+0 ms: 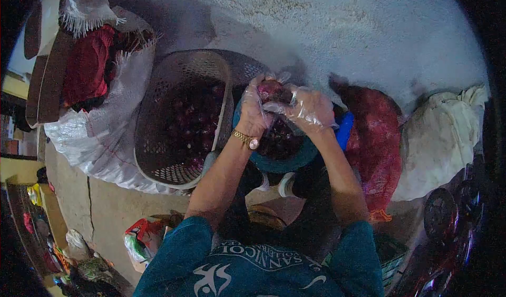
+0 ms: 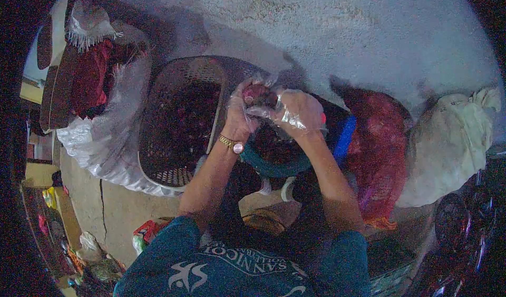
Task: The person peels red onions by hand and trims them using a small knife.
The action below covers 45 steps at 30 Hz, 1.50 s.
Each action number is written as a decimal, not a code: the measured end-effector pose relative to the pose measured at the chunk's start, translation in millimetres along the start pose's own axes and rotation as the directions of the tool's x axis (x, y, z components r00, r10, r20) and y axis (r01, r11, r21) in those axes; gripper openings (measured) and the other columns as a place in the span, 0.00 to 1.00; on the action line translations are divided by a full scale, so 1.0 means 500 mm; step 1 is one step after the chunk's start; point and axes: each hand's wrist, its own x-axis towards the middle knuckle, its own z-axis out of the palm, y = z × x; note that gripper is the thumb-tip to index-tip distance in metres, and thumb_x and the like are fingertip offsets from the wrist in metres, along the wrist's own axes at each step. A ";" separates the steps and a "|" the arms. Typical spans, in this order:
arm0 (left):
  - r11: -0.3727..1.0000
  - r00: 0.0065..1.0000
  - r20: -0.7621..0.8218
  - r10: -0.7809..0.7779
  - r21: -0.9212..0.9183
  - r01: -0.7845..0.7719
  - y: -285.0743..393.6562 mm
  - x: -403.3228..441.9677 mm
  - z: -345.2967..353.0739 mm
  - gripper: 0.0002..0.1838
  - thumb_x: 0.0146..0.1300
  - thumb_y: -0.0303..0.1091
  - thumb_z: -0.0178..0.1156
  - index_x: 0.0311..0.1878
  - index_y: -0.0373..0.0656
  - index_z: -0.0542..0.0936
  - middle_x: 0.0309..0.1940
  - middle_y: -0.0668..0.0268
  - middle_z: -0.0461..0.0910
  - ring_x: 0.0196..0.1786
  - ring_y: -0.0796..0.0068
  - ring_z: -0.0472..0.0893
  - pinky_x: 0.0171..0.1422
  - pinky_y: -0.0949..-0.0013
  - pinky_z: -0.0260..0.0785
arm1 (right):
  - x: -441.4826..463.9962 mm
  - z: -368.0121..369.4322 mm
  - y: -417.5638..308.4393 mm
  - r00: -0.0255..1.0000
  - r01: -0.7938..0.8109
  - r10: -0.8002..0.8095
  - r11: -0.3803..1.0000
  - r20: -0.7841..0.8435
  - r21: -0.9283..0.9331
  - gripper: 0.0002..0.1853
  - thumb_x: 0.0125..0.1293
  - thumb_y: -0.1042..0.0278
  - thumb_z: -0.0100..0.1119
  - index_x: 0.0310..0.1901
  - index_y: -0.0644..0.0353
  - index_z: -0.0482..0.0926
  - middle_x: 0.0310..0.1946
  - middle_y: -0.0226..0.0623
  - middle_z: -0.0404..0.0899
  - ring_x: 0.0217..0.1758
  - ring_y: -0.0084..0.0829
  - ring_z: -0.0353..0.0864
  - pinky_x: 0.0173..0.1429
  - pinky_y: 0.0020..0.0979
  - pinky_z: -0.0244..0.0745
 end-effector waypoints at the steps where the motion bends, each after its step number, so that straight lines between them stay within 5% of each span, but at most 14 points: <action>1: 1.000 1.000 0.000 -0.001 0.000 0.001 -0.002 -0.002 0.003 0.13 0.65 0.40 0.51 0.41 0.41 0.78 0.37 0.62 0.81 0.39 0.65 0.81 0.47 0.63 0.75 | 0.005 -0.012 -0.014 0.997 -0.029 0.028 1.000 0.067 0.004 0.30 0.48 0.34 0.63 0.39 0.56 0.82 0.28 0.46 0.81 0.34 0.48 0.82 0.37 0.45 0.75; 3: 0.994 0.978 -0.181 0.108 0.023 -0.105 -0.009 -0.005 0.009 0.12 0.66 0.40 0.49 0.39 0.43 0.77 0.35 0.62 0.81 0.37 0.65 0.80 0.45 0.63 0.75 | 0.005 -0.016 -0.021 0.989 -0.059 0.058 0.998 0.134 0.005 0.31 0.48 0.33 0.62 0.36 0.58 0.81 0.28 0.45 0.80 0.34 0.48 0.81 0.38 0.46 0.75; 6: 0.990 0.969 -0.201 0.141 0.006 -0.143 -0.014 -0.002 0.002 0.12 0.66 0.40 0.48 0.40 0.43 0.77 0.36 0.62 0.81 0.38 0.65 0.80 0.45 0.62 0.75 | -0.001 0.009 -0.013 0.996 -0.033 0.032 0.999 0.077 0.014 0.30 0.49 0.34 0.61 0.35 0.60 0.80 0.26 0.46 0.80 0.33 0.47 0.81 0.36 0.45 0.75; 13: 0.971 0.978 -0.122 0.171 -0.149 -0.188 -0.023 0.006 -0.003 0.12 0.67 0.40 0.46 0.37 0.44 0.76 0.35 0.62 0.80 0.39 0.64 0.79 0.49 0.60 0.73 | 0.013 -0.011 -0.030 0.965 -0.165 0.143 0.983 0.219 0.086 0.38 0.50 0.25 0.55 0.33 0.63 0.80 0.24 0.48 0.79 0.31 0.48 0.81 0.33 0.43 0.74; 16: 0.965 0.990 -0.024 0.138 -0.221 -0.140 -0.022 0.008 -0.009 0.14 0.68 0.41 0.46 0.41 0.42 0.77 0.38 0.61 0.81 0.41 0.64 0.80 0.50 0.60 0.73 | 0.010 -0.021 -0.024 0.977 -0.138 0.126 0.989 0.170 0.061 0.37 0.50 0.28 0.57 0.36 0.63 0.80 0.27 0.49 0.80 0.33 0.50 0.81 0.36 0.45 0.74; 19: 0.998 0.999 0.049 -0.004 -0.062 0.007 0.002 0.005 -0.016 0.16 0.69 0.42 0.42 0.42 0.43 0.76 0.43 0.59 0.80 0.45 0.62 0.78 0.54 0.58 0.72 | 0.012 -0.041 -0.012 0.983 -0.115 0.106 0.992 0.151 0.053 0.35 0.48 0.31 0.61 0.40 0.61 0.81 0.29 0.49 0.81 0.36 0.52 0.81 0.39 0.46 0.75; 21: 0.988 0.944 0.300 -0.138 -0.019 0.150 0.015 -0.008 -0.022 0.18 0.69 0.44 0.42 0.44 0.42 0.76 0.43 0.59 0.81 0.47 0.61 0.78 0.55 0.58 0.72 | 0.009 -0.035 0.000 0.976 -0.121 0.103 0.989 0.193 0.084 0.36 0.47 0.30 0.62 0.42 0.61 0.80 0.29 0.48 0.81 0.37 0.52 0.81 0.40 0.46 0.75; 22: 0.988 0.944 0.300 -0.139 -0.021 0.152 0.008 -0.007 -0.016 0.18 0.69 0.44 0.42 0.44 0.42 0.76 0.43 0.59 0.81 0.47 0.61 0.78 0.55 0.58 0.72 | -0.001 -0.014 0.010 0.992 -0.064 0.059 0.997 0.110 0.044 0.38 0.46 0.28 0.61 0.43 0.60 0.80 0.29 0.48 0.81 0.37 0.51 0.81 0.41 0.46 0.76; 24: 0.996 0.995 0.055 -0.083 -0.026 0.084 -0.011 -0.004 0.000 0.18 0.68 0.45 0.44 0.44 0.42 0.77 0.42 0.61 0.81 0.46 0.62 0.78 0.54 0.58 0.73 | -0.005 -0.001 0.014 1.000 -0.010 0.010 1.000 0.027 0.001 0.40 0.45 0.27 0.60 0.45 0.59 0.79 0.29 0.47 0.81 0.38 0.51 0.81 0.41 0.46 0.76; 27: 0.997 0.997 -0.039 0.066 -0.027 -0.067 -0.014 -0.009 0.012 0.17 0.67 0.45 0.46 0.43 0.43 0.77 0.41 0.61 0.80 0.45 0.62 0.79 0.53 0.58 0.73 | 0.010 -0.005 -0.009 0.974 -0.110 0.109 0.994 0.197 -0.004 0.41 0.44 0.25 0.59 0.46 0.58 0.80 0.29 0.47 0.81 0.37 0.51 0.81 0.42 0.45 0.75; 36: 0.953 0.963 -0.144 0.227 -0.172 -0.251 -0.024 -0.039 0.063 0.19 0.67 0.51 0.45 0.40 0.44 0.75 0.38 0.62 0.78 0.42 0.61 0.78 0.51 0.58 0.72 | 0.008 0.034 -0.024 0.983 -0.127 0.098 0.972 0.153 0.197 0.42 0.48 0.23 0.53 0.33 0.66 0.78 0.29 0.51 0.79 0.36 0.51 0.80 0.42 0.46 0.73; 40: 0.951 0.966 -0.050 0.254 -0.168 -0.259 -0.039 -0.017 0.011 0.21 0.69 0.51 0.41 0.42 0.44 0.75 0.42 0.59 0.78 0.44 0.59 0.78 0.54 0.57 0.71 | 0.012 0.023 -0.016 0.971 -0.182 0.150 0.969 0.187 0.166 0.44 0.48 0.20 0.50 0.35 0.67 0.79 0.29 0.51 0.80 0.36 0.51 0.80 0.42 0.46 0.73; 43: 0.982 0.980 0.066 0.186 -0.046 -0.183 -0.019 -0.030 0.008 0.17 0.70 0.43 0.41 0.44 0.45 0.76 0.43 0.59 0.79 0.46 0.65 0.78 0.54 0.60 0.72 | 0.022 -0.023 -0.020 0.942 -0.244 0.209 0.963 0.262 0.111 0.44 0.47 0.21 0.53 0.38 0.65 0.79 0.29 0.52 0.80 0.38 0.53 0.80 0.44 0.46 0.73; 45: 0.986 0.988 0.010 -0.155 -0.066 0.156 0.018 -0.033 0.035 0.17 0.70 0.42 0.40 0.46 0.44 0.76 0.42 0.59 0.79 0.44 0.66 0.78 0.53 0.62 0.73 | 0.022 -0.046 -0.020 0.933 -0.240 0.217 0.970 0.286 0.045 0.42 0.46 0.24 0.57 0.43 0.62 0.79 0.29 0.53 0.81 0.39 0.53 0.81 0.45 0.47 0.74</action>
